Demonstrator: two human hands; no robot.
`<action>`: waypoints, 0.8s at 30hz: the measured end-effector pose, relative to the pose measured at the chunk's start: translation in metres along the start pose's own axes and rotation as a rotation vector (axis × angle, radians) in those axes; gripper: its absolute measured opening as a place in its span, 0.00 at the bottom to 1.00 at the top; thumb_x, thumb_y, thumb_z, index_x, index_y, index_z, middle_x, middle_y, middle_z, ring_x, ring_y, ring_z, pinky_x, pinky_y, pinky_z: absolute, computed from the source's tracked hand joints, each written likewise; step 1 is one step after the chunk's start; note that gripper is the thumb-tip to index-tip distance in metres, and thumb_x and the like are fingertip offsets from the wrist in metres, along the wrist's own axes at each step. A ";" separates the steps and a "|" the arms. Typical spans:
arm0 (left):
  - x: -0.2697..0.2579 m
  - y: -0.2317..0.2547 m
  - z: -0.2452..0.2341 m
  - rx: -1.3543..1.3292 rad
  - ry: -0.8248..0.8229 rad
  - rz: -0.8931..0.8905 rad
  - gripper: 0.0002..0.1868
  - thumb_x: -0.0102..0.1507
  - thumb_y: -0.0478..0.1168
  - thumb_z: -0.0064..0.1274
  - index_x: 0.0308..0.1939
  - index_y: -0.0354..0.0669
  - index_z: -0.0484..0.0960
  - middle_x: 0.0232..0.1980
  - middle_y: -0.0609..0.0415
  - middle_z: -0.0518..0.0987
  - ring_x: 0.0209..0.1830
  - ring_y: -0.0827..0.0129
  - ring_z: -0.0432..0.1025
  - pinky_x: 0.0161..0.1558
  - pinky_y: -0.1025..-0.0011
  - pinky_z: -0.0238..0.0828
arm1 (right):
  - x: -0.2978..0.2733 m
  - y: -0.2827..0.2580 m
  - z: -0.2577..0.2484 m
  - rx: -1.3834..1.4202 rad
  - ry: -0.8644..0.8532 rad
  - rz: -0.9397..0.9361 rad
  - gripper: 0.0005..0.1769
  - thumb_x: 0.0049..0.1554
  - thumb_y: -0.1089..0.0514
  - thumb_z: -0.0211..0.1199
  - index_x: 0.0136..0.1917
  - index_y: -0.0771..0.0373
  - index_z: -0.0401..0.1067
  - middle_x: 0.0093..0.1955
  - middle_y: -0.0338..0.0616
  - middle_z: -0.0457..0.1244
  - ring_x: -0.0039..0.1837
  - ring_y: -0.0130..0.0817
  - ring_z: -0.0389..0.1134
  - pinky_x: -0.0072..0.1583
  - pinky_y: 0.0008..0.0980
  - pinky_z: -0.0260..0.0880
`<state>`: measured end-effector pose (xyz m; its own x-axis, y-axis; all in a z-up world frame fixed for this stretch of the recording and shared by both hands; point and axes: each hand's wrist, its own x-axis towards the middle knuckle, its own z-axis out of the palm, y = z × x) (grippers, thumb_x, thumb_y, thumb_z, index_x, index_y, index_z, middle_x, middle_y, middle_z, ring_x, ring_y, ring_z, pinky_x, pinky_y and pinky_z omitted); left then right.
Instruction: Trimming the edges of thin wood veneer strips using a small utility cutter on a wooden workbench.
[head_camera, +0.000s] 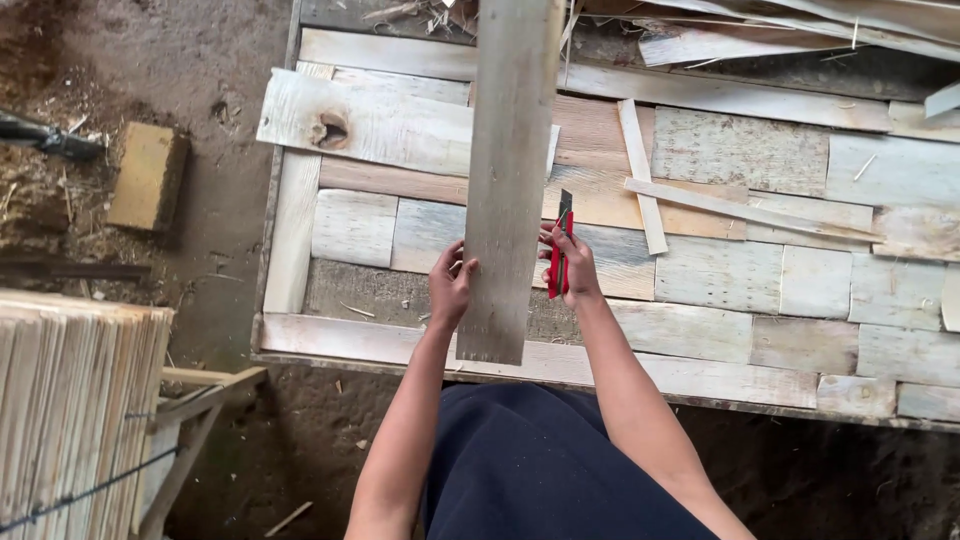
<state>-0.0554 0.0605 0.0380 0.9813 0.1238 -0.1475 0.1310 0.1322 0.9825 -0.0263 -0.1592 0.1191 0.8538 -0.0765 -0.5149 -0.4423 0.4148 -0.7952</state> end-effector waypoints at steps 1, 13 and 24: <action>0.003 0.000 -0.003 0.002 -0.013 0.003 0.22 0.67 0.33 0.57 0.66 0.46 0.74 0.47 0.51 0.82 0.44 0.63 0.79 0.46 0.64 0.78 | 0.000 0.000 0.002 0.008 0.009 -0.008 0.28 0.59 0.39 0.68 0.63 0.61 0.73 0.50 0.46 0.67 0.43 0.33 0.71 0.29 0.26 0.70; 0.037 0.015 -0.029 0.053 -0.139 0.012 0.21 0.66 0.34 0.58 0.63 0.46 0.76 0.47 0.51 0.83 0.44 0.66 0.78 0.49 0.61 0.76 | 0.017 0.003 0.000 0.032 0.294 -0.094 0.20 0.52 0.57 0.79 0.53 0.61 0.72 0.42 0.40 0.69 0.38 0.24 0.68 0.30 0.17 0.66; 0.061 0.027 -0.044 0.012 -0.225 0.032 0.22 0.64 0.31 0.59 0.63 0.43 0.75 0.48 0.50 0.82 0.43 0.66 0.78 0.50 0.63 0.76 | 0.002 -0.042 -0.054 0.105 0.957 -0.605 0.19 0.62 0.43 0.69 0.50 0.54 0.63 0.40 0.40 0.68 0.26 0.26 0.66 0.26 0.22 0.68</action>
<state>0.0014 0.1146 0.0506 0.9915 -0.0948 -0.0888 0.0999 0.1197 0.9878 -0.0205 -0.2257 0.1340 0.3397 -0.9322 -0.1249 0.0349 0.1452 -0.9888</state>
